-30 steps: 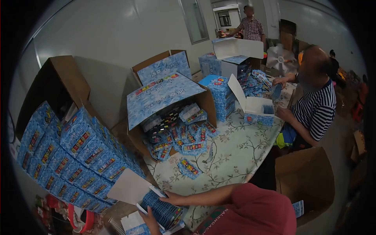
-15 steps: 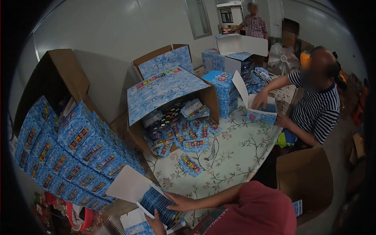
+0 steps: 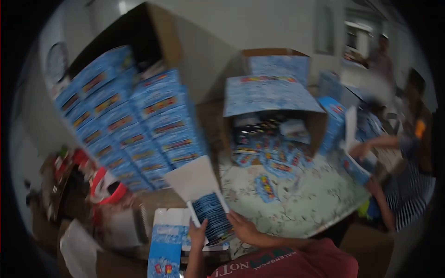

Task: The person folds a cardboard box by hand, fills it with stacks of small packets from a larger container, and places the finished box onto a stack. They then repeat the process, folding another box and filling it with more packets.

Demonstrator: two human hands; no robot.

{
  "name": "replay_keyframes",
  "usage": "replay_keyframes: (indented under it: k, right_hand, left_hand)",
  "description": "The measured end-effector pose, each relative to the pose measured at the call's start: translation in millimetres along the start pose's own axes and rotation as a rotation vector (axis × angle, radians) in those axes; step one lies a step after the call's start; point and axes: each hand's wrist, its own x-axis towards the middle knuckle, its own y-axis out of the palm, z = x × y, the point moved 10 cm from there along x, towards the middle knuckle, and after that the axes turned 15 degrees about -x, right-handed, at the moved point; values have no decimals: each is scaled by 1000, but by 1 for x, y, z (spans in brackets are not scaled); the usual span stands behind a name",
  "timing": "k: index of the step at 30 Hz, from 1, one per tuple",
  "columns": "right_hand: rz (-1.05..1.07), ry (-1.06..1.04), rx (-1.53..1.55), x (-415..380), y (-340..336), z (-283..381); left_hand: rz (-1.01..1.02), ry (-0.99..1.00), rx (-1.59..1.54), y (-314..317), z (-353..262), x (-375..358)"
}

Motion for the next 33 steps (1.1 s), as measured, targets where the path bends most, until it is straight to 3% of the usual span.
replay_keyframes:
  k: [1,4,7,9,11,13,16,19,22,25,26,30,32,33]
  right_hand:
    - [23,-137,22,6,-2,19]
    - [61,-41,-124,7,-23,4]
    - [138,2,-65,14,-17,-12]
    - [87,-36,338,30,1,-30]
    - [82,228,612,47,32,-62]
    - [287,297,776,68,63,-66]
    - [309,338,1015,94,77,-67]
    - [289,340,1247,122,100,-72]
    - [221,315,1428,137,107,-78]
    - [239,278,1150,146,104,-87]
    - [208,128,1051,152,96,-85]
    - [229,36,1007,150,85,-83]
    - [175,-110,498,143,50,-69]
    - [173,-105,498,138,48,-68]
  left_hand:
    - [-32,-6,-34,-7,6,-2]
    - [3,14,-67,6,-10,-8]
    - [38,-45,-472,10,12,-2]
    - [-34,-82,-582,3,28,0]
    - [56,-47,-666,1,57,17]
    - [94,-124,-669,11,39,14]
    - [119,20,-534,1,27,40]
    - [72,33,-505,1,11,70]
    - [96,140,-508,-12,34,115]
    - [162,174,-537,-24,55,136]
    - [160,175,-541,-25,61,137]
    - [285,247,-870,-24,49,119]
    - [175,221,-733,-23,34,112]
    - [179,219,-732,-22,24,106]
